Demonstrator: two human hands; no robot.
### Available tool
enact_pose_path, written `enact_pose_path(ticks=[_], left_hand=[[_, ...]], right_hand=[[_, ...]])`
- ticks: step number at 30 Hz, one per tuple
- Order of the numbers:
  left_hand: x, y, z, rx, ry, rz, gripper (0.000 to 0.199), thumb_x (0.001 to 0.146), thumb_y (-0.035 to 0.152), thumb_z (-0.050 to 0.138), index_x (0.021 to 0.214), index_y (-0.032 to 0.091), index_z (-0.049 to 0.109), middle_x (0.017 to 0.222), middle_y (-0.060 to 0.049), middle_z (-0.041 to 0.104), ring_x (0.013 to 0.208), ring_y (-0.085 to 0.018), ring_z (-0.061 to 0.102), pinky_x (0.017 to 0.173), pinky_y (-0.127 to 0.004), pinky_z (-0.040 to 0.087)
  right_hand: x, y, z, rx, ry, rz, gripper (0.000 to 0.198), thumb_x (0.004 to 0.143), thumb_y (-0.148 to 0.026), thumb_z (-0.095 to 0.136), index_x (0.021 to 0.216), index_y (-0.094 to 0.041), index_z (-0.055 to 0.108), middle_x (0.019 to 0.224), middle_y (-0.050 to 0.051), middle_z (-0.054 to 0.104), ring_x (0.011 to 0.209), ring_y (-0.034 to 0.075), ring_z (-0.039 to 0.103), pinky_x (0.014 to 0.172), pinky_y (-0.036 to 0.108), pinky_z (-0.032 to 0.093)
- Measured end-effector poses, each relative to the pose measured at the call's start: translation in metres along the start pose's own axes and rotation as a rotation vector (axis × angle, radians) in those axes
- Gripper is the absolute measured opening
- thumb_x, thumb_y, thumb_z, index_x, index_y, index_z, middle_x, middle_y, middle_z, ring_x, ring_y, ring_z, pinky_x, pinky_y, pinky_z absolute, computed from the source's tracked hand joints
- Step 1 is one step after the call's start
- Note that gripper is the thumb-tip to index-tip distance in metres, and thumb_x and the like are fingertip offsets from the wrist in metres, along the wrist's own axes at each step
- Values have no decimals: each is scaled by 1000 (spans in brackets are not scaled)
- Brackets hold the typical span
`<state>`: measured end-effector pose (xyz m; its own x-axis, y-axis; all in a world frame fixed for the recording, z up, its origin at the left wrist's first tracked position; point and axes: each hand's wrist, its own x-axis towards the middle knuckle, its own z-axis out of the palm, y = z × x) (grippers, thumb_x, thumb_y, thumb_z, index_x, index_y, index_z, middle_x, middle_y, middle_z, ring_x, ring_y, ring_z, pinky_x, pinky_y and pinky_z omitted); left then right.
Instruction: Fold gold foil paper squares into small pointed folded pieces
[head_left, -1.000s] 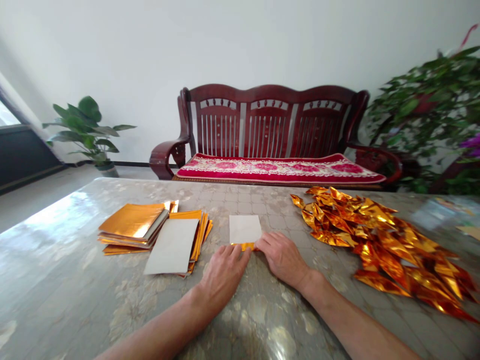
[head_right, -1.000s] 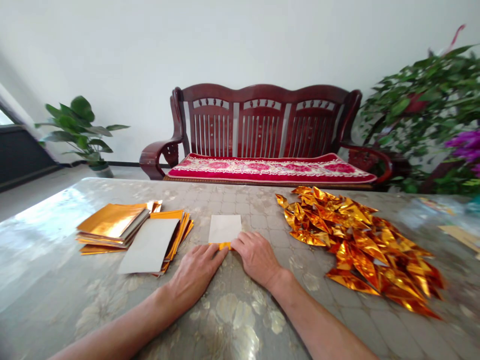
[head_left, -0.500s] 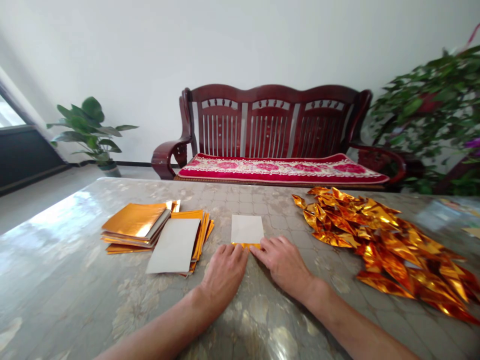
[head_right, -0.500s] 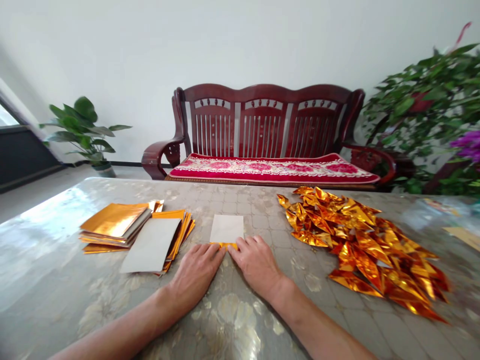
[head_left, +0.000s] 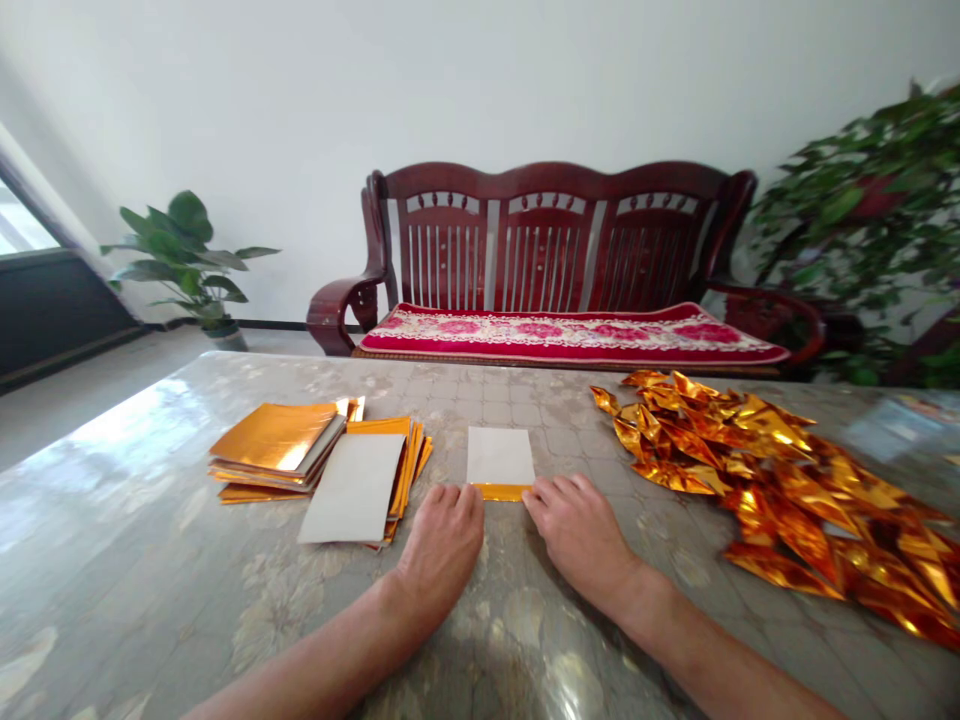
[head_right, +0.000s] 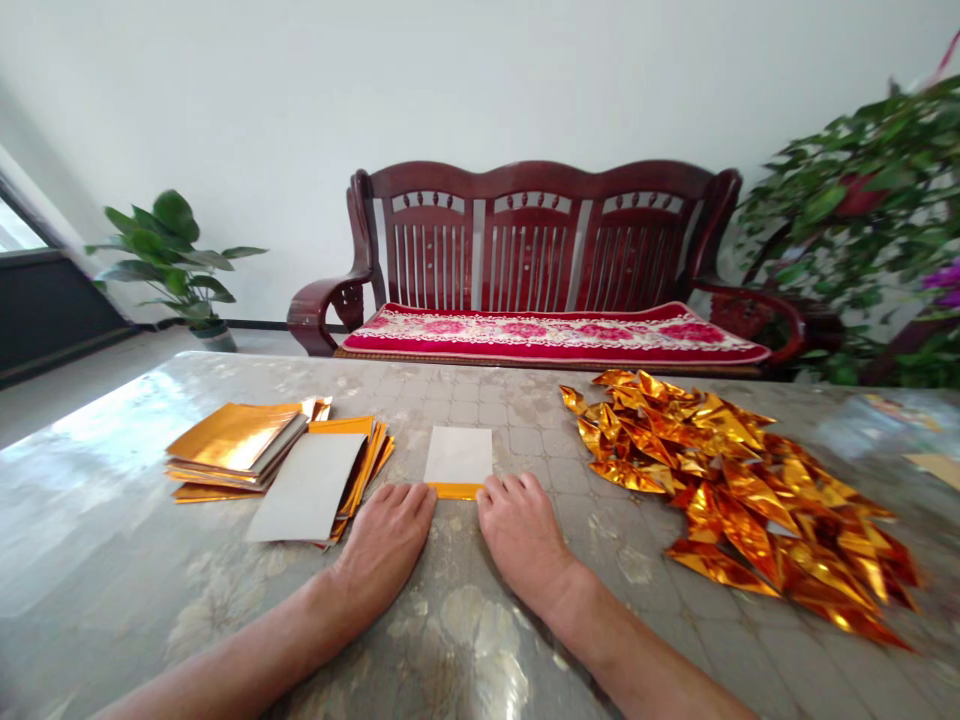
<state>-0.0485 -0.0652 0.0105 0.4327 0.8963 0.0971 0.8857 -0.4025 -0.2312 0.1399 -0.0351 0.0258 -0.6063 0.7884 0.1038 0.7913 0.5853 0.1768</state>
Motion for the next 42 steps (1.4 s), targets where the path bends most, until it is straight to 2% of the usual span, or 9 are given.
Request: enact_pose_path(ticks=[7,12,17,20,23,30,33,39,42], left_hand=[[-1,-1,1,-26,-15,-18,17,92,8,50,101,12,64,94,-9,62,87,-25,58,76,-38,46],[-5,-3,0,-67,-13,-43,18,92,9,50,102,14,64,95,-8,62,89,-25,59,78,-39,47],[-8,3,-2,-80,0,-38,21,92,6,48,101,15,65,93,-8,63,87,-25,59,77,-39,47],[-6,6,-2,-63,3,-29,19,90,6,51,100,14,65,92,-8,63,86,-24,59,76,-38,46],[-5,5,-1,-58,18,-25,17,90,7,52,98,14,65,90,-8,62,84,-23,59,75,-37,45],[-7,3,4,-88,93,32,9,93,14,54,94,17,63,93,-6,61,86,-23,57,77,-37,45],[-7,9,8,-96,124,66,9,93,13,54,95,17,62,89,-5,60,83,-22,56,74,-36,43],[-8,19,16,-80,216,95,8,93,15,54,92,17,61,84,-4,57,77,-22,54,68,-36,40],[-9,20,16,-74,226,110,10,94,14,52,90,18,61,82,-4,56,77,-22,53,67,-37,39]], right_hand=[[-1,8,0,39,-16,84,21,87,-7,53,88,-17,72,92,9,69,92,24,60,79,36,33],[1,23,13,216,74,247,28,86,-8,49,87,-23,73,90,3,69,88,17,63,74,29,36],[5,31,21,406,147,364,19,92,-27,52,88,-25,71,93,1,68,89,16,63,73,27,38],[5,28,22,400,158,355,12,86,-33,64,89,-23,68,96,2,66,93,19,61,77,28,39],[5,25,24,374,161,310,14,81,-31,70,91,-22,65,98,3,64,96,21,59,80,29,40],[8,31,32,271,220,321,11,89,-29,63,96,-21,63,98,6,64,95,23,58,82,32,40],[8,34,33,270,238,330,11,93,-30,58,91,-21,64,95,6,63,94,23,58,82,32,39],[8,33,33,302,227,360,7,84,-28,65,85,-22,63,93,4,62,92,21,55,81,31,38],[8,33,33,302,213,365,7,86,-28,63,81,-22,61,91,3,61,92,21,55,80,31,38]])
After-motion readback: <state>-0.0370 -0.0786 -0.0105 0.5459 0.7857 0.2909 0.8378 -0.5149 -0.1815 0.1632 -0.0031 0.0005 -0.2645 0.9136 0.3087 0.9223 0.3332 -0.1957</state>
